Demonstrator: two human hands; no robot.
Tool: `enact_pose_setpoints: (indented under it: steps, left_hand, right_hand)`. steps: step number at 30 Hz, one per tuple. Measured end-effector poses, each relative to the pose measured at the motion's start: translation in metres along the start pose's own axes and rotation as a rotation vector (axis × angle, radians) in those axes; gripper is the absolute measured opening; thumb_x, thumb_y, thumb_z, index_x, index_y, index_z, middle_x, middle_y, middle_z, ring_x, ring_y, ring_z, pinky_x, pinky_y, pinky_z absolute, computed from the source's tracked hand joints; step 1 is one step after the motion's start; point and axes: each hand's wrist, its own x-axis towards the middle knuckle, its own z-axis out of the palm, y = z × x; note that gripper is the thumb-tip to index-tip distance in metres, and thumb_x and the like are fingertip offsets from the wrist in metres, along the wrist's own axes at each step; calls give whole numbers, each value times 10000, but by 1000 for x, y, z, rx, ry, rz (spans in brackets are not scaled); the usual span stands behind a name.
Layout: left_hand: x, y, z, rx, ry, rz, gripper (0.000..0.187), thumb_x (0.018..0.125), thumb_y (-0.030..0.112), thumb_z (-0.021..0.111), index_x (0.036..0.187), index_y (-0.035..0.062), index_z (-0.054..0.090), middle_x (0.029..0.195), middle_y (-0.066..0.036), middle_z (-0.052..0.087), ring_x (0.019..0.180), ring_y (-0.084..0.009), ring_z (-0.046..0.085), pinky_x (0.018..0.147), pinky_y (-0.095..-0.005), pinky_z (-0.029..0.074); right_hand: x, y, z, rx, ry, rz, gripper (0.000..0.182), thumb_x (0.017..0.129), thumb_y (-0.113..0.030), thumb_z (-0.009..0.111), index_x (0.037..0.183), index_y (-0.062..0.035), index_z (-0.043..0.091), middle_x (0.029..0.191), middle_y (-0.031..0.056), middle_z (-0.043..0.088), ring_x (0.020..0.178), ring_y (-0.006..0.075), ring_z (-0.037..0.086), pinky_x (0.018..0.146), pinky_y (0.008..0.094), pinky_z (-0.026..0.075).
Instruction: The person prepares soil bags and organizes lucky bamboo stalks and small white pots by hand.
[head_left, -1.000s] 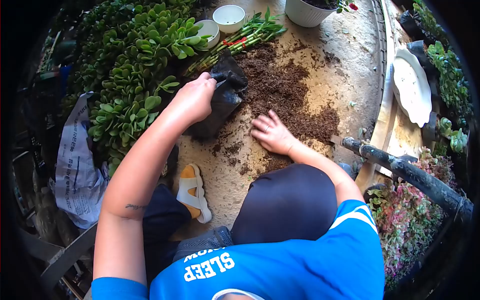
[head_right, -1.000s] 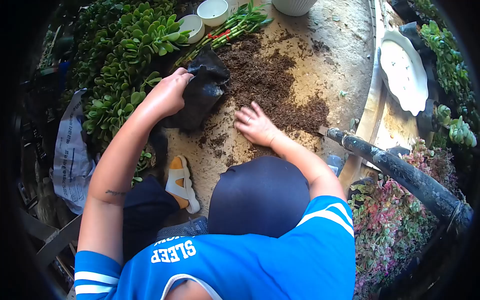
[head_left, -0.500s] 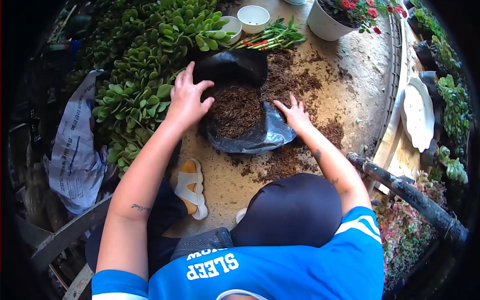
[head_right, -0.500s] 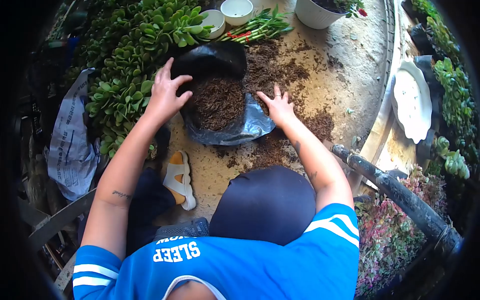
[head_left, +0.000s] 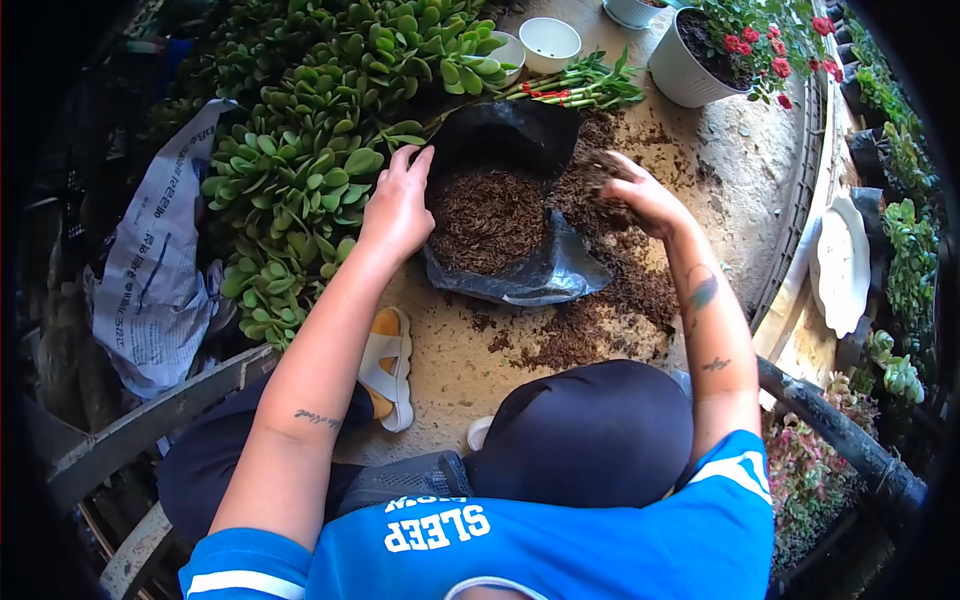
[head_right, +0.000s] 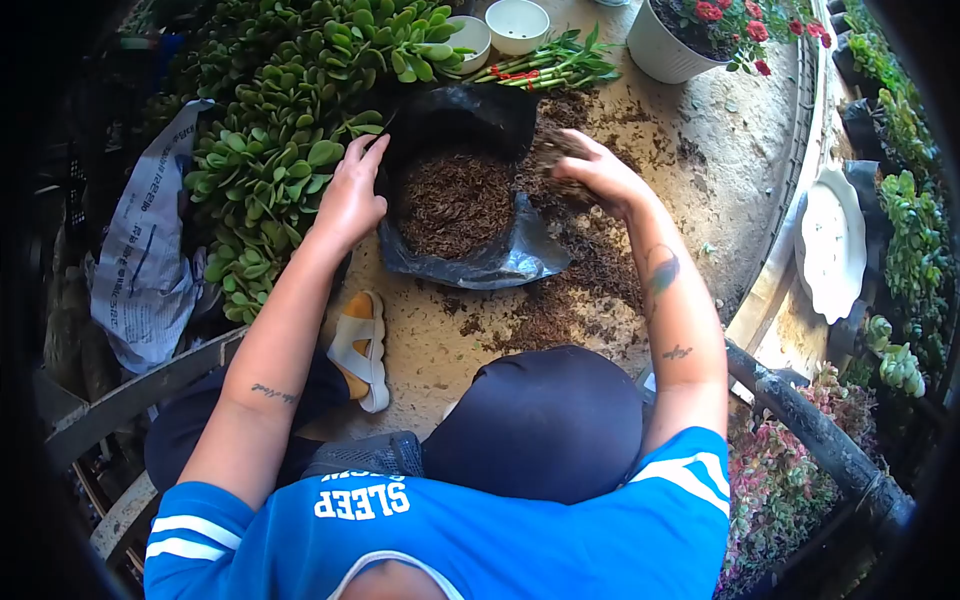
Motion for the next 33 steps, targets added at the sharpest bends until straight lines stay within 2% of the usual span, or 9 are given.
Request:
enact_pose_setpoints:
  steps: [5,9,11,15,18,22,24,27,33]
  left_hand:
    - [-6,0,-1,-17,19,45,649,582,-94,503,1207,29,378,1230,-134,362,1014,-340,454,859,-372,410]
    - [-8,-4,-12,-23,-9,24,648,591,-77,522,1211,40,377,1229,-148,361,1017,-334,454,854,-377,417]
    - [-8,-3,-16,11,-36,16,654,593,-74,525,1217,61,380,1232,-149,362,1003,-337,463,842,-379,426]
    - [-7,-6,-1,171,-131,50,671,601,-58,536,1229,124,386,1246,-158,354,942,-351,498,803,-379,452]
    - [-21,-4,-4,208,-270,59,693,606,-36,549,1249,143,364,1259,-206,324,909,-368,514,787,-372,463]
    - [-45,-6,-3,-5,-499,-5,768,614,32,645,1286,178,303,1302,-276,211,1058,-401,440,876,-385,414]
    - [-53,-13,-3,-136,-509,-36,752,617,-1,611,1286,136,295,1297,-287,217,1131,-413,366,937,-375,358]
    - [-60,-26,-13,-191,-518,-63,765,617,-5,596,1297,103,264,1294,-292,228,1185,-400,302,970,-362,314]
    - [-63,-31,-44,-103,-487,-1,783,633,-14,584,1314,108,217,1276,-355,197,1051,-390,438,909,-351,363]
  right_hand:
    - [37,-20,85,-116,-496,-6,597,706,-174,656,1220,-40,382,1065,79,530,952,148,508,811,290,437]
    - [74,-17,98,-1108,-191,-392,432,695,-189,653,1087,-73,513,968,178,559,917,273,542,794,333,439]
    - [77,-5,95,-1042,4,-443,349,666,-101,599,1009,-71,544,869,184,549,880,314,537,768,365,444]
    - [60,32,95,-1187,-382,-300,266,658,-90,569,924,-95,586,848,129,559,871,292,543,775,357,444]
    - [52,-4,82,-1151,231,-530,151,664,-88,537,811,-107,562,810,121,547,818,293,541,697,382,457]
    - [66,-33,60,-1229,534,-766,644,628,-142,677,1192,-155,367,1191,116,401,1122,305,364,889,488,333]
    - [72,-34,62,-1344,449,-634,818,623,-195,723,1288,-210,248,1264,82,367,1187,298,313,910,602,250]
    - [66,-29,70,-1201,65,-449,368,677,-113,575,1038,-101,510,936,163,577,916,306,545,807,444,426]
    - [3,-35,109,-955,-174,-407,217,671,-67,554,874,-7,509,755,200,574,781,347,566,683,405,450]
